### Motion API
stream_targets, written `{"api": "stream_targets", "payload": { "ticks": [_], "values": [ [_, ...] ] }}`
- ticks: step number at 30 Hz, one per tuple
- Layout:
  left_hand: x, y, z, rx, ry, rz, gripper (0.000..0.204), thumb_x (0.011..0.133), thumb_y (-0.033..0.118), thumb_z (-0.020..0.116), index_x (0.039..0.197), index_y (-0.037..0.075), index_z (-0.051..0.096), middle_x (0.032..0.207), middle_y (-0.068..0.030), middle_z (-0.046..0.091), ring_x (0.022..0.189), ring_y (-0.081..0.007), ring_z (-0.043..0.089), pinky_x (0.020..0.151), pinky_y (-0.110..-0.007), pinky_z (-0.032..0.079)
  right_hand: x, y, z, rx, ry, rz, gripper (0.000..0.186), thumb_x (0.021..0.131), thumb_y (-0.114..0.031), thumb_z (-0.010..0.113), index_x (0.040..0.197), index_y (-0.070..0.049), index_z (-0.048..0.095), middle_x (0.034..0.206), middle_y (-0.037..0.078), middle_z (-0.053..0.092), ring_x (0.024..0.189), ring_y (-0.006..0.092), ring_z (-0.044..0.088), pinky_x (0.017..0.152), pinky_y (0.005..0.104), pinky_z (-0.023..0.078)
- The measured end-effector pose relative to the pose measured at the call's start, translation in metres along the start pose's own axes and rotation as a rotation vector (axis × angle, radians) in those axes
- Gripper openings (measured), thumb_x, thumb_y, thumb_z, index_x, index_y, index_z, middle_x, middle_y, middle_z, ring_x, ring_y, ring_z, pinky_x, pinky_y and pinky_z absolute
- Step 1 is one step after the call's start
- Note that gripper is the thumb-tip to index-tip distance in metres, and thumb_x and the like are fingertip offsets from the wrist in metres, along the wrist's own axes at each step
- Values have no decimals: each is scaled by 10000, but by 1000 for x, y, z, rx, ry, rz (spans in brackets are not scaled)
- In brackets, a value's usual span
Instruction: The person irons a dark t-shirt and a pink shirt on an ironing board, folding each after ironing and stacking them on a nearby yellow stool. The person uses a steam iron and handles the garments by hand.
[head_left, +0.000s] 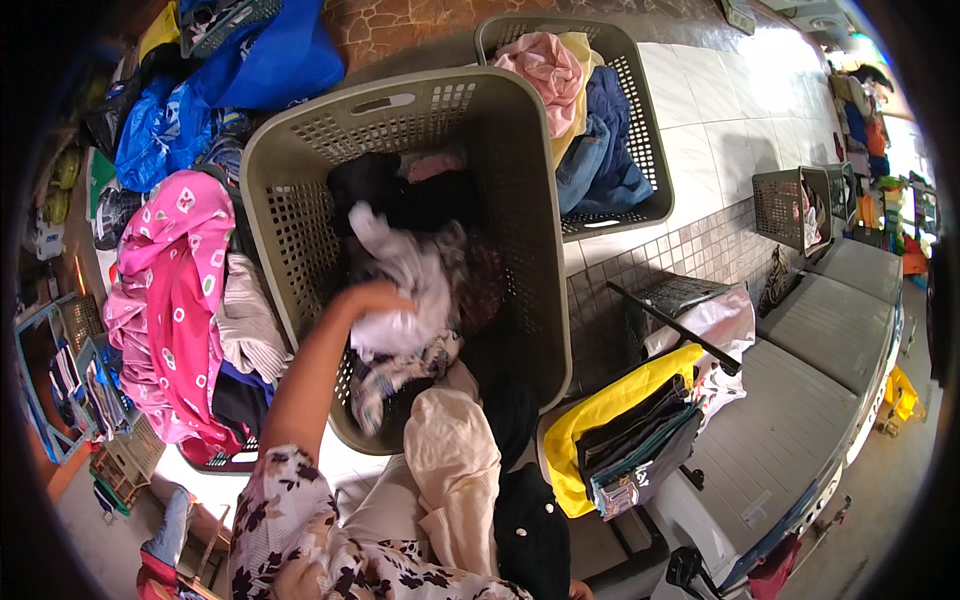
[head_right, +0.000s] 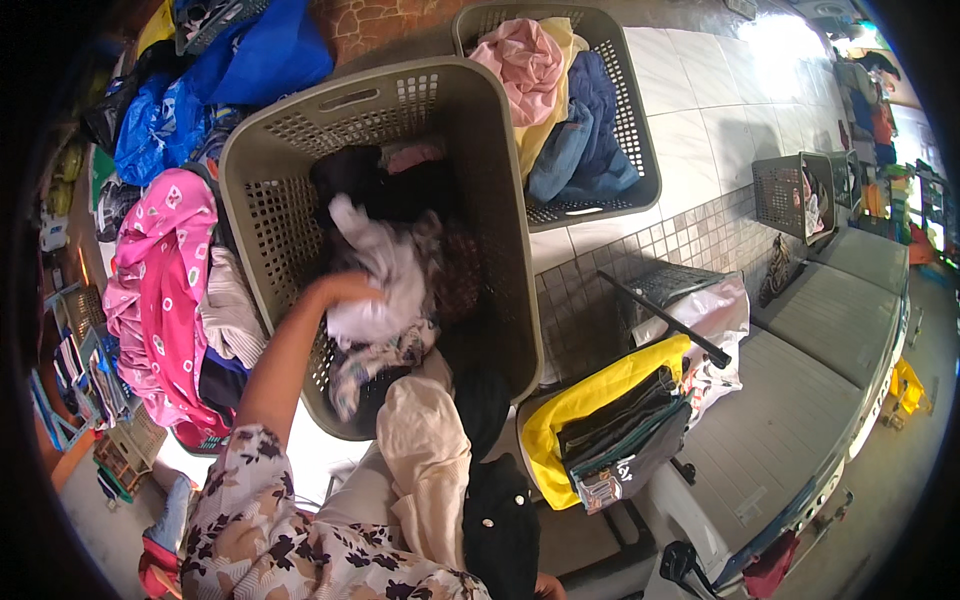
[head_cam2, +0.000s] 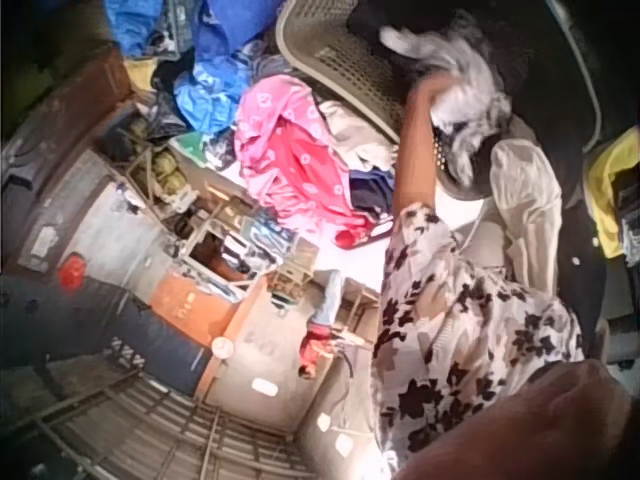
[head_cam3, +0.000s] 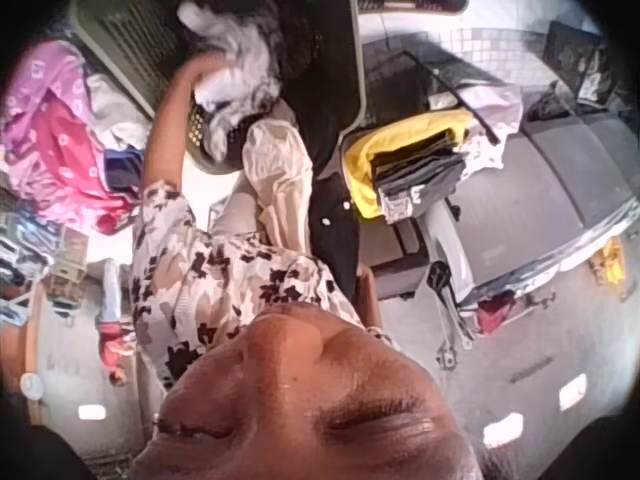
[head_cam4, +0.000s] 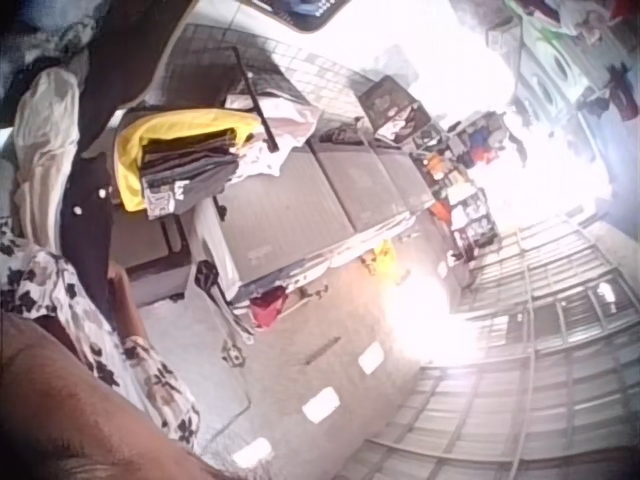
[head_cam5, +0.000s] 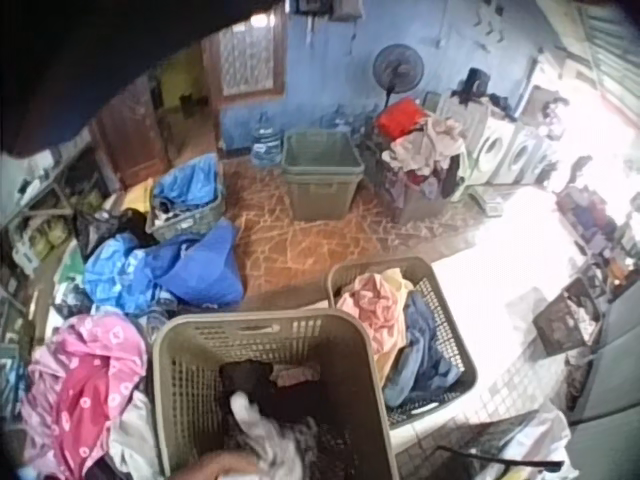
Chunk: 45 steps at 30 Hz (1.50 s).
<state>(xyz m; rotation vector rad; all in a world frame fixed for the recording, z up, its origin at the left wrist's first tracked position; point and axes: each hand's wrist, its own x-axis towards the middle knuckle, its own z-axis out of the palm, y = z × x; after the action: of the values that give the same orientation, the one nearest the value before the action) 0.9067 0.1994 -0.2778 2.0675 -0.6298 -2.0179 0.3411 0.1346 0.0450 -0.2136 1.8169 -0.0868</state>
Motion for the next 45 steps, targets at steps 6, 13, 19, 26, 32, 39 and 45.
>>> {"api": "stream_targets", "payload": {
  "ticks": [6,13,19,26,32,39,45],
  "values": [
    [-95,26,80,123,-164,291,582,835,575,619,972,19,721,997,-202,695,983,-287,659,922,-356,474,9,4,19,18,-31,-12,650,899,-447,606,1407,-86,422,1302,158,541,1208,285,521,1033,421,399],
    [13,53,-34,226,1233,489,215,821,155,657,987,31,599,1240,-155,541,1097,-351,548,836,-448,466,23,5,40,10,-19,-12,650,896,-442,611,1404,-82,426,1307,161,538,1213,287,518,1039,420,393],
    [134,39,-85,412,1008,83,1003,704,390,777,1499,151,215,1558,-69,212,1433,-290,210,1115,-586,218,39,11,53,8,34,14,651,893,-438,616,1402,-77,430,1311,164,536,1217,289,515,1045,418,388],
    [142,44,-52,-26,691,-42,966,670,440,806,1440,83,346,1312,-131,561,1246,-287,509,1098,-508,264,43,15,54,42,27,17,651,890,-433,621,1400,-73,435,1316,168,533,1223,290,511,1052,417,381],
    [8,41,-52,-707,553,307,654,730,267,817,1266,2,552,1212,-103,625,1126,-205,580,964,-309,442,52,-3,58,20,-148,-107,652,888,-429,625,1398,-68,439,1320,170,531,1227,292,508,1058,415,376],
    [-194,5,-27,-1297,618,551,551,855,299,681,1298,16,514,1252,-129,595,1142,-264,581,992,-393,462,76,-58,128,-70,-532,-370,652,885,-424,630,1395,-64,444,1325,174,528,1232,294,505,1064,414,370],
    [-310,27,-12,-1559,81,1250,691,910,488,548,1383,2,416,1373,-177,485,1254,-317,484,1097,-441,352,78,-87,200,-193,-949,-572,653,882,-420,635,1393,-59,447,1329,177,526,1237,295,502,1070,412,364]
  ]
}}
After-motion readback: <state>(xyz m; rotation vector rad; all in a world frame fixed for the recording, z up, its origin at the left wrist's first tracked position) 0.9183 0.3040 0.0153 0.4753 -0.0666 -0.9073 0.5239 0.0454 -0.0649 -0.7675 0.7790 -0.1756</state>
